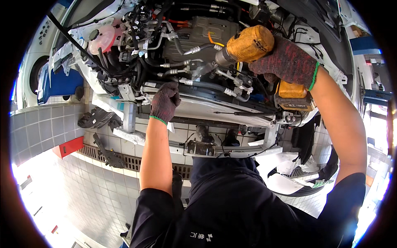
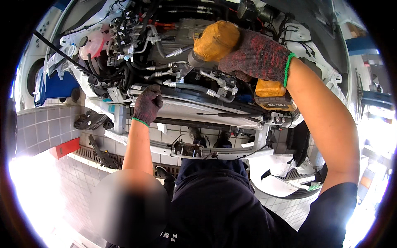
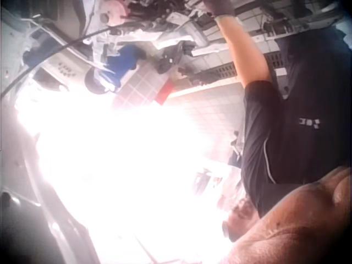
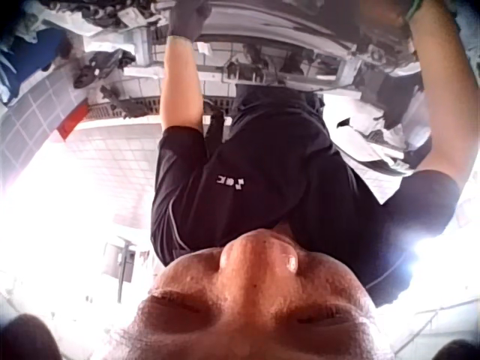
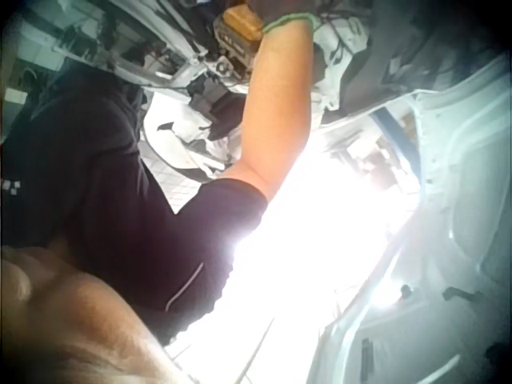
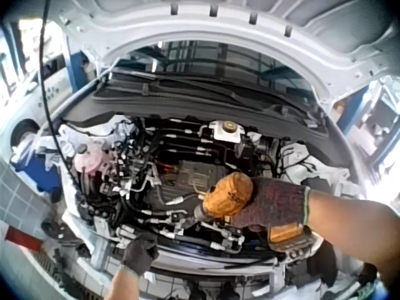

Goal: The person operates a vehicle lift to raise a white car, then uses a cordless impact wrench to remove bolts from the front radiator support. They disconnect hoses and wiring, then remove the radiator and associated components from the engine bay.

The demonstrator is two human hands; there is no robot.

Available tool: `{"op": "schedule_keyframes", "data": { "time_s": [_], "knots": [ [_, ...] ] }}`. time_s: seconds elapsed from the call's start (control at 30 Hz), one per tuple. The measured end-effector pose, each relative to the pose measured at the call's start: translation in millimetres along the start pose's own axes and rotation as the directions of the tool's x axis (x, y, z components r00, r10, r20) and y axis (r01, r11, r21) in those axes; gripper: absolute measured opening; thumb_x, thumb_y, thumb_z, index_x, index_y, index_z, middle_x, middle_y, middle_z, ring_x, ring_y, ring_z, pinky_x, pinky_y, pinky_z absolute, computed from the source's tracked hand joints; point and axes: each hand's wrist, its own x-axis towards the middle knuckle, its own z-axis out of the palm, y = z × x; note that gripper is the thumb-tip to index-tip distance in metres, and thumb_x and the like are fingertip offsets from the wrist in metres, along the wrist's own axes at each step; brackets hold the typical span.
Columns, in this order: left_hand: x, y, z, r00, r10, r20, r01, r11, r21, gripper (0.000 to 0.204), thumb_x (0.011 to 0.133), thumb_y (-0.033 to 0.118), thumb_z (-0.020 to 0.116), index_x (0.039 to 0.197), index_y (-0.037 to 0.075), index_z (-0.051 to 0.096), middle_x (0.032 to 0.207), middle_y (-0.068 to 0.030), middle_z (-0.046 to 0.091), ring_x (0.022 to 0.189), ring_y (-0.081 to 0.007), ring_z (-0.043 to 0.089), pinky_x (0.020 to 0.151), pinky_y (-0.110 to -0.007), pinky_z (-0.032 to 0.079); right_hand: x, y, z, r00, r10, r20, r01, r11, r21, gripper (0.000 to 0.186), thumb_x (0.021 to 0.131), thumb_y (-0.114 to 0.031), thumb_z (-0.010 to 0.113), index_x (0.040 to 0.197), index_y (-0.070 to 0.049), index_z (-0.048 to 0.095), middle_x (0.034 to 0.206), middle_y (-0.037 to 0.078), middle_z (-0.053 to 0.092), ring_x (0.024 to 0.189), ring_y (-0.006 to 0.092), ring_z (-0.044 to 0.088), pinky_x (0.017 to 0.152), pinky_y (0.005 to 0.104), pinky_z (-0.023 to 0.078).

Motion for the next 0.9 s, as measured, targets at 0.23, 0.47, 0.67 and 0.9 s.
{"op": "schedule_keyframes", "data": {
  "time_s": [0.23,0.47,0.67,0.9],
  "knots": [
    [35,-5,25,0.937,0.326,0.123,-0.251,0.386,0.888,0.037,0.092,0.031,0.077,0.123,0.011,0.076,0.095,-0.0058,0.076,0.083,-0.0203,0.071,0.077,-0.034,0.057,14,-22,9,0.998,-0.029,0.051,0.030,0.999,-0.024,0.045,0.084,-0.018,0.088,0.122,-0.002,0.070,0.085,0.005,0.072,0.061,0.0122,0.062,0.055,0.0307,0.052],
    [32,10,77,0.938,0.220,0.268,-0.149,-0.442,0.885,0.045,0.088,0.050,0.072,0.116,0.016,0.082,0.116,-0.0131,0.079,0.107,-0.0331,0.076,0.093,-0.047,0.060,33,-79,16,0.976,0.038,0.214,0.030,0.950,-0.310,0.030,0.087,-0.022,0.080,0.109,-0.003,0.073,0.069,0.004,0.069,0.059,0.0121,0.065,0.055,0.0319,0.053],
    [43,3,107,0.933,0.238,0.272,-0.120,-0.506,0.854,0.049,0.090,0.056,0.060,0.101,0.015,0.085,0.101,-0.0137,0.082,0.090,-0.0335,0.079,0.080,-0.050,0.058,75,-93,21,0.942,-0.020,0.334,0.236,0.746,-0.623,0.029,0.088,-0.026,0.077,0.107,-0.004,0.075,0.069,0.005,0.070,0.061,0.0145,0.068,0.055,0.0333,0.055],
    [53,1,115,0.961,0.270,-0.063,0.164,-0.369,0.915,0.035,0.090,0.044,0.068,0.108,0.020,0.086,0.112,-0.0069,0.083,0.108,-0.0259,0.079,0.090,-0.040,0.060,82,-98,35,0.939,-0.036,0.342,0.244,0.771,-0.588,0.026,0.088,-0.026,0.077,0.103,-0.005,0.076,0.069,0.005,0.071,0.061,0.0154,0.069,0.056,0.0336,0.055]
  ]
}}
